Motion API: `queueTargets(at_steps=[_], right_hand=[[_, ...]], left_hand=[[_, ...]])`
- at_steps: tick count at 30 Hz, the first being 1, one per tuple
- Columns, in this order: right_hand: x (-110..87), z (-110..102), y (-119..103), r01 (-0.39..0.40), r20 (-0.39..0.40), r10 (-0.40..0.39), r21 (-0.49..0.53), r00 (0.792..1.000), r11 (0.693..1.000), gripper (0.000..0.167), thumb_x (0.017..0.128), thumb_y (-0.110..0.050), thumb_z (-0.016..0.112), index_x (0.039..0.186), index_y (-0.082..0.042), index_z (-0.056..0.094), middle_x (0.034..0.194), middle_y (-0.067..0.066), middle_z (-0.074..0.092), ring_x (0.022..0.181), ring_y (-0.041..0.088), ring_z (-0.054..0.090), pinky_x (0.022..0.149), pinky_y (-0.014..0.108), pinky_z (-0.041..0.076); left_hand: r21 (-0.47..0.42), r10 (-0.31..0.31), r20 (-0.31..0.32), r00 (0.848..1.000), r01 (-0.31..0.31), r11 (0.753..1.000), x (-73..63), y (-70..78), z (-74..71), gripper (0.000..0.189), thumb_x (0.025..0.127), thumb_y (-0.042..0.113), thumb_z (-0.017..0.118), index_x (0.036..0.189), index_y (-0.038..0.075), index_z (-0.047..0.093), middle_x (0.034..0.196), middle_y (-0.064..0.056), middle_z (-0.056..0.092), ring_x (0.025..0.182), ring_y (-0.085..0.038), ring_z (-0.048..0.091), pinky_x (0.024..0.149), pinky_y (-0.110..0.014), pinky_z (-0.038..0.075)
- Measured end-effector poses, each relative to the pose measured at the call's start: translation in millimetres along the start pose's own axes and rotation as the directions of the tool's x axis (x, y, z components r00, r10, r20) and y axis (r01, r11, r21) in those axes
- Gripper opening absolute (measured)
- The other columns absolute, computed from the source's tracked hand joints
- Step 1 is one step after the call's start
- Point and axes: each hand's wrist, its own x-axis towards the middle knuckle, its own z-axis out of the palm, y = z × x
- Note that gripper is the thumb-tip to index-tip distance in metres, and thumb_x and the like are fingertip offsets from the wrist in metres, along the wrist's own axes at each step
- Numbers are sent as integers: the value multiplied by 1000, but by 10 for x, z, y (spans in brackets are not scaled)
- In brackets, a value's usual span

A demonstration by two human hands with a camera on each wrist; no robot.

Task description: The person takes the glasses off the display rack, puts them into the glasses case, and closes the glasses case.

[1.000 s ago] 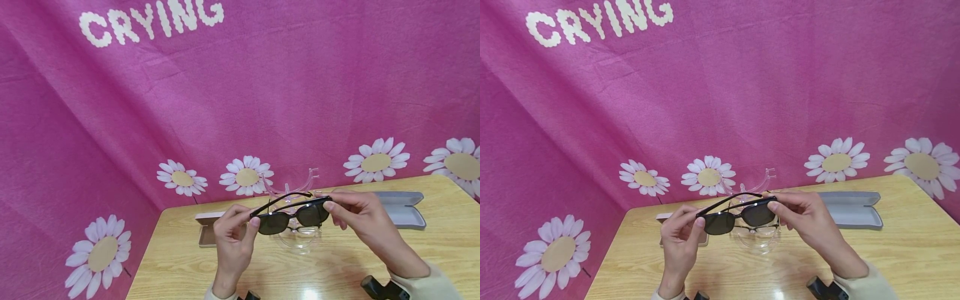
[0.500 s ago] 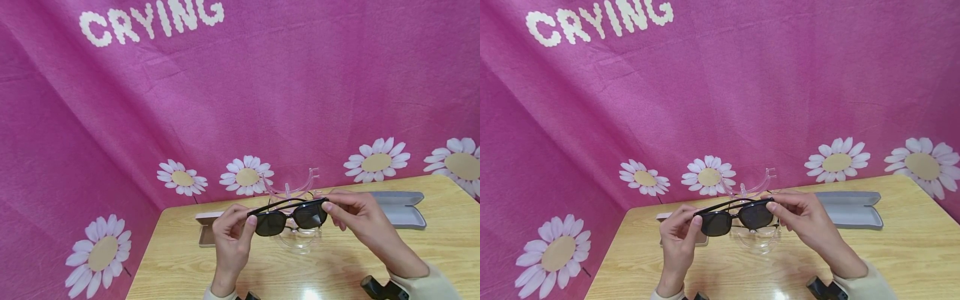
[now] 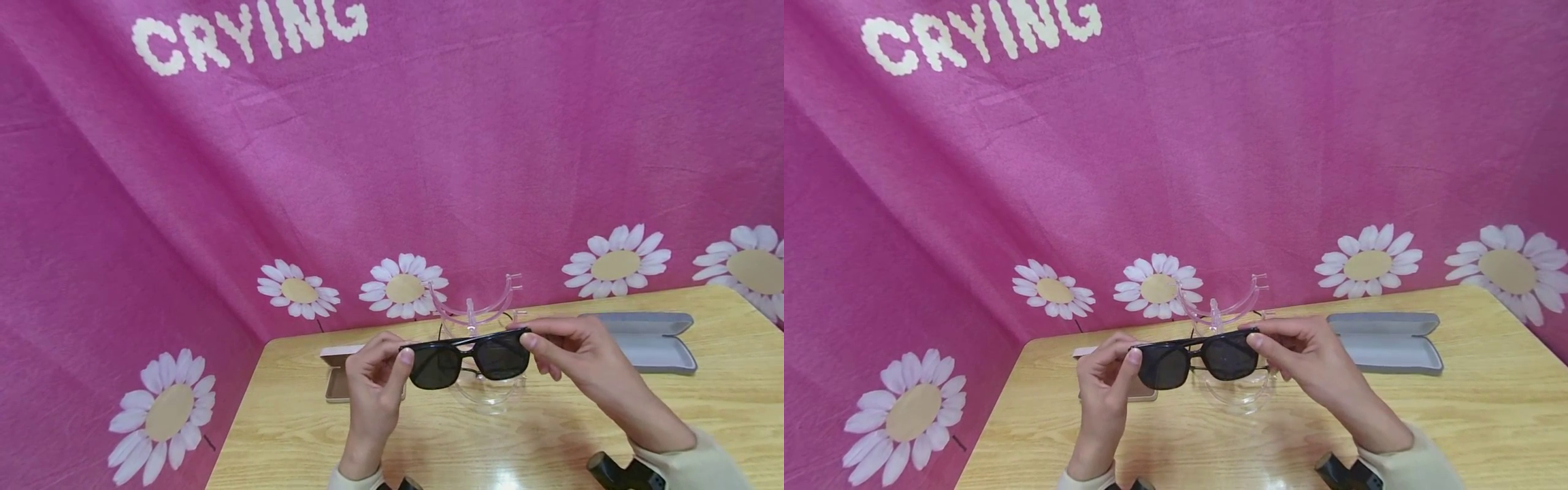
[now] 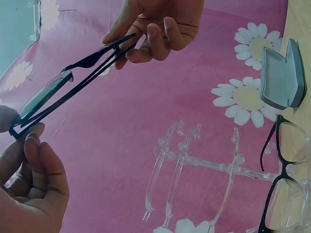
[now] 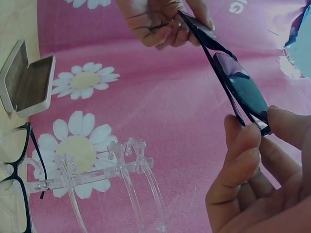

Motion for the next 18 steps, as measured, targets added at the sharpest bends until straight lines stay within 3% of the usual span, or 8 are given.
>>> queueTargets(at_steps=[4,8,14,18], right_hand=[[-5,6,14,-47,11,47,-22,999,999,33,101,2,62,113,-23,80,64,-12,57,53,12,52,47,34,35],[-4,25,21,-72,9,72,-7,997,997,32,100,1,64,112,-25,79,66,-14,61,53,9,53,47,33,39],[7,79,39,-120,17,120,47,993,992,35,99,1,65,108,-31,78,65,-14,63,53,5,55,46,32,42],[11,109,69,-142,25,141,62,990,988,33,99,0,66,106,-31,77,64,-13,63,53,4,55,47,30,44]], left_hand=[[-8,-64,35,997,64,998,-7,-2,-46,13,97,-12,59,89,-14,69,83,6,59,70,5,50,47,-24,38],[0,-179,61,982,179,984,-5,21,-103,16,98,-6,62,85,-13,68,80,11,58,76,1,51,59,-23,43],[13,-357,17,934,357,934,16,79,-167,20,96,-3,67,92,-22,68,80,14,69,75,2,60,68,-15,50],[31,-462,-39,886,463,886,30,112,-214,24,94,0,71,100,-23,69,81,14,76,71,1,67,66,-16,56]])
